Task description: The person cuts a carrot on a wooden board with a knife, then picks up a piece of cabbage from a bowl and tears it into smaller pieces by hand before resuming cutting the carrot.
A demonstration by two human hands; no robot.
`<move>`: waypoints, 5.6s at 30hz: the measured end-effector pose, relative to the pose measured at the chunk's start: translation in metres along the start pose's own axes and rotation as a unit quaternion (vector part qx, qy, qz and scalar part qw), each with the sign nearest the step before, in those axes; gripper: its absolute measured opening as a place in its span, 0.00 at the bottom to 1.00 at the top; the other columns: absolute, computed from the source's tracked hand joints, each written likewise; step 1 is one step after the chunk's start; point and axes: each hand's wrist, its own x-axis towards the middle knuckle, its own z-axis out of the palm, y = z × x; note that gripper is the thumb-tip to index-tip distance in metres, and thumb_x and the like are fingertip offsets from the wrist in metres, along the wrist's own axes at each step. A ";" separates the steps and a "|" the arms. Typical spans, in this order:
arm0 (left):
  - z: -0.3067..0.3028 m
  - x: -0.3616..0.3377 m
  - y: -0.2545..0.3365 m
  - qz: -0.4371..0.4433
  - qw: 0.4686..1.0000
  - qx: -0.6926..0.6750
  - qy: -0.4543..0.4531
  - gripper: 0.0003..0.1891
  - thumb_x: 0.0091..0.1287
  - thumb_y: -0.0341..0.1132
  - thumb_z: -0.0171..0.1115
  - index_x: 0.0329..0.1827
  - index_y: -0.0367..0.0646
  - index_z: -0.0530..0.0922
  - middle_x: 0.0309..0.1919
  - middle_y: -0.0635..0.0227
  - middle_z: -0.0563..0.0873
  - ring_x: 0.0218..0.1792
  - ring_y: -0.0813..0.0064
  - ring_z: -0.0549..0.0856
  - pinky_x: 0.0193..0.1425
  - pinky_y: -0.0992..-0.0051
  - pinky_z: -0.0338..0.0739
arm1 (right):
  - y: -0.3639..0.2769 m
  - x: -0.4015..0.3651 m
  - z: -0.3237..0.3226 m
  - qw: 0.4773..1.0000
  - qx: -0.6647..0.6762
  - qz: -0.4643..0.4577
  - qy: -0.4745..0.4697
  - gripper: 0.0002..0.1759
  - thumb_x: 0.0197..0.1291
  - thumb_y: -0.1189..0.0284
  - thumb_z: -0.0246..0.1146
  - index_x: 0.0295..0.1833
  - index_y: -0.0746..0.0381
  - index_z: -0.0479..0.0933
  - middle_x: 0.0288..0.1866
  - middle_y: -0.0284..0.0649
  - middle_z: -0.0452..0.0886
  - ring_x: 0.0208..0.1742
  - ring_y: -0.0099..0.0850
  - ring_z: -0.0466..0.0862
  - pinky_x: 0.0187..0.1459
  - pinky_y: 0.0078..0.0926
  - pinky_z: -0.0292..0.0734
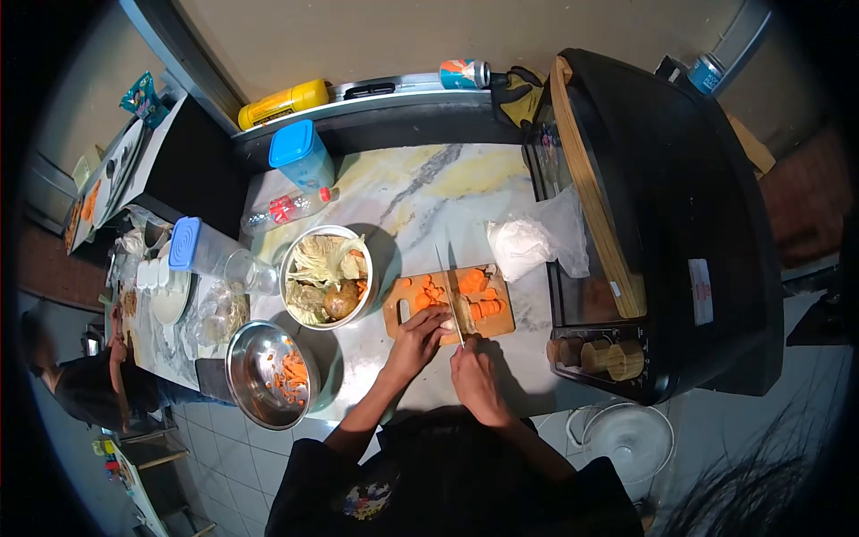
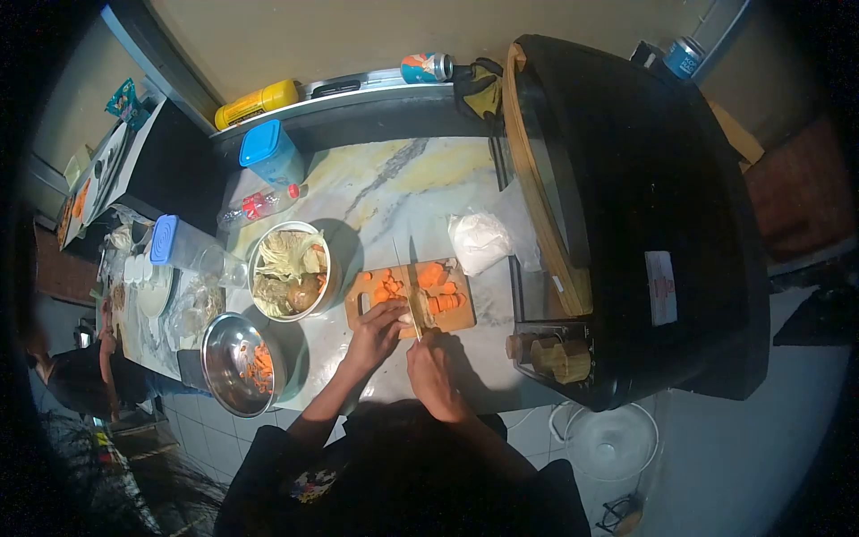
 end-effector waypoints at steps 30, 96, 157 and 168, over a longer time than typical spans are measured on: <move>0.002 0.001 -0.006 -0.034 0.999 -0.003 -0.010 0.14 0.59 0.20 0.63 0.49 0.34 0.81 0.49 0.56 0.84 0.51 0.56 0.83 0.54 0.68 0.79 | -0.008 0.004 0.002 0.997 -0.002 0.064 -0.044 0.18 0.67 0.72 0.52 0.52 0.78 0.62 0.28 0.66 0.77 0.34 0.64 0.79 0.35 0.56 0.73; 0.002 0.007 -0.008 0.000 1.000 -0.010 0.019 0.11 0.57 0.19 0.63 0.44 0.32 0.82 0.45 0.55 0.85 0.47 0.55 0.85 0.50 0.69 0.79 | 0.005 0.005 0.011 0.999 -0.009 0.052 -0.010 0.15 0.69 0.68 0.51 0.43 0.73 0.67 0.29 0.64 0.79 0.35 0.62 0.80 0.35 0.56 0.74; 0.012 0.008 0.029 -0.229 0.966 -0.092 0.082 0.10 0.65 0.24 0.60 0.48 0.30 0.83 0.39 0.52 0.88 0.38 0.74 0.86 0.45 0.74 0.79 | 0.002 0.004 0.008 0.997 0.048 0.037 -0.044 0.14 0.67 0.70 0.52 0.45 0.72 0.70 0.31 0.64 0.78 0.36 0.60 0.78 0.39 0.56 0.71; 0.019 0.012 0.027 -0.211 0.960 -0.139 0.122 0.08 0.63 0.18 0.59 0.44 0.31 0.74 0.36 0.59 0.87 0.40 0.73 0.87 0.45 0.75 0.79 | 0.003 0.003 0.011 0.998 0.057 0.020 -0.006 0.13 0.66 0.71 0.52 0.44 0.72 0.71 0.28 0.63 0.78 0.33 0.61 0.78 0.36 0.57 0.72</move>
